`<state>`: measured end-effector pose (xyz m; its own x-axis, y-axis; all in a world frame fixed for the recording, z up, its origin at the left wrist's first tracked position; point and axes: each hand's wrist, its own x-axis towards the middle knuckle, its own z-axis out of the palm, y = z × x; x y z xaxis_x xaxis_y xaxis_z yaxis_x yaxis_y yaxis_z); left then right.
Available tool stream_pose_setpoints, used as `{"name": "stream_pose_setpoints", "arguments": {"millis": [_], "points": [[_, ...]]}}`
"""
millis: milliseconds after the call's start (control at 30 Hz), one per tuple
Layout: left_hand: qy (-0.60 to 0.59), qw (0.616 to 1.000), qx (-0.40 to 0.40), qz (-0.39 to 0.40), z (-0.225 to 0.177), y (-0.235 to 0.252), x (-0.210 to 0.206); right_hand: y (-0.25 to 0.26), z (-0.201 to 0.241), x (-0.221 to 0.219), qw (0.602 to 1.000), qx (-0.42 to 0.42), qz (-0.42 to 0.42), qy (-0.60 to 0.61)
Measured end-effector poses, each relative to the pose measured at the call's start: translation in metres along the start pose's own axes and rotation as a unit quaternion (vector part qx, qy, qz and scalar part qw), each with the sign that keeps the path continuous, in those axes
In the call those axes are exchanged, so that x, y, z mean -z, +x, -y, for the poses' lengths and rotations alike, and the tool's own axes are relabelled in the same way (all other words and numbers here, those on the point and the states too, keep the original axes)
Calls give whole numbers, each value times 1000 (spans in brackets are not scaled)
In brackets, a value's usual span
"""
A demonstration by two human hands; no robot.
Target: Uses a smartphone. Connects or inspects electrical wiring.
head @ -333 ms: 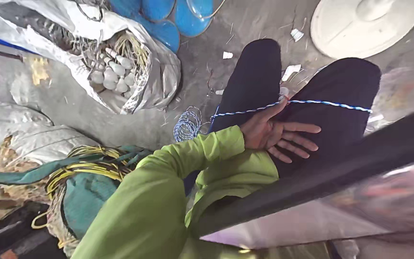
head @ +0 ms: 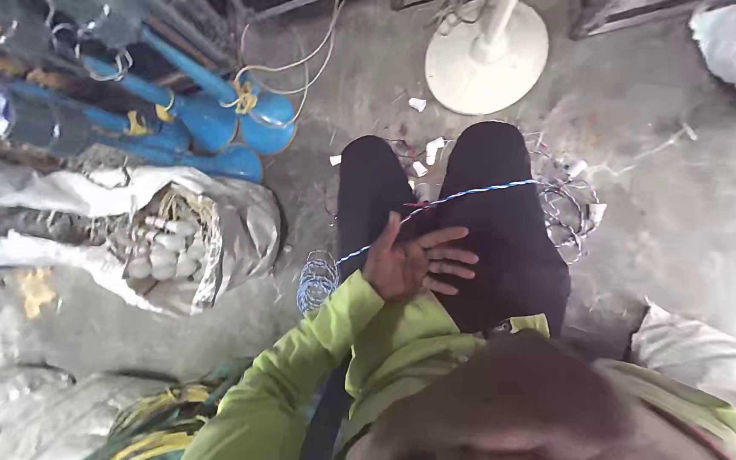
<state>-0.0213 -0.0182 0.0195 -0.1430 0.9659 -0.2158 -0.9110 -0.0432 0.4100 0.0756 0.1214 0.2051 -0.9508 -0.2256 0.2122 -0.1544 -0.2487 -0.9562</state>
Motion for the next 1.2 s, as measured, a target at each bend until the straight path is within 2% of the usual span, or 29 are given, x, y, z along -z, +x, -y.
{"name": "stream_pose_setpoints", "arguments": {"millis": [200, 400, 533, 600, 667, 733, 800, 867, 933, 1000, 1033, 1100, 1167, 1200], "points": [[142, 980, -125, -67, -49, -20, -8, 0, -18, -11, 996, 34, 72, -31], [255, 927, -208, -178, -70, -23, -25, -4, -25, -6, 994, 21, 85, -63], [355, 846, -241, -317, -60, -14, -30, -8, -29, 1, 997, 24, 73, -32], [422, 801, -242, -350, -56, -11, -27, -11, -35, 7, 999, 15, 47, -17], [482, 757, -238, -371, -53, -13, -23, -14, -47, 22, 1000, -24, -15, -11], [518, 722, -229, -397, -49, -20, -22, -13, -74, 46, 988, -78, -109, -75], [533, 700, -212, -426, -47, -28, -20, -6, -107, 75, 951, -124, -164, -233], [531, 698, -193, -440, -41, -34, -18, 3, -135, 95, 916, -144, -149, -344], [542, 695, -155, -446, -38, -40, -19, 15, -156, 103, 897, -142, -108, -405], [574, 676, -117, -447, -35, -42, -21, 26, -168, 103, 882, -142, -65, -445], [600, 657, -117, -442, -34, -40, -19, 30, -172, 103, 876, -143, -52, -458], [673, 590, -126, -428, -31, -33, -13, 34, -172, 103, 870, -140, -44, -471], [742, 525, -130, -396, -31, -26, -7, 32, -156, 101, 881, -132, -64, -449], [764, 508, -125, -377, -30, -24, -5, 29, -145, 100, 891, -135, -78, -427]]}}
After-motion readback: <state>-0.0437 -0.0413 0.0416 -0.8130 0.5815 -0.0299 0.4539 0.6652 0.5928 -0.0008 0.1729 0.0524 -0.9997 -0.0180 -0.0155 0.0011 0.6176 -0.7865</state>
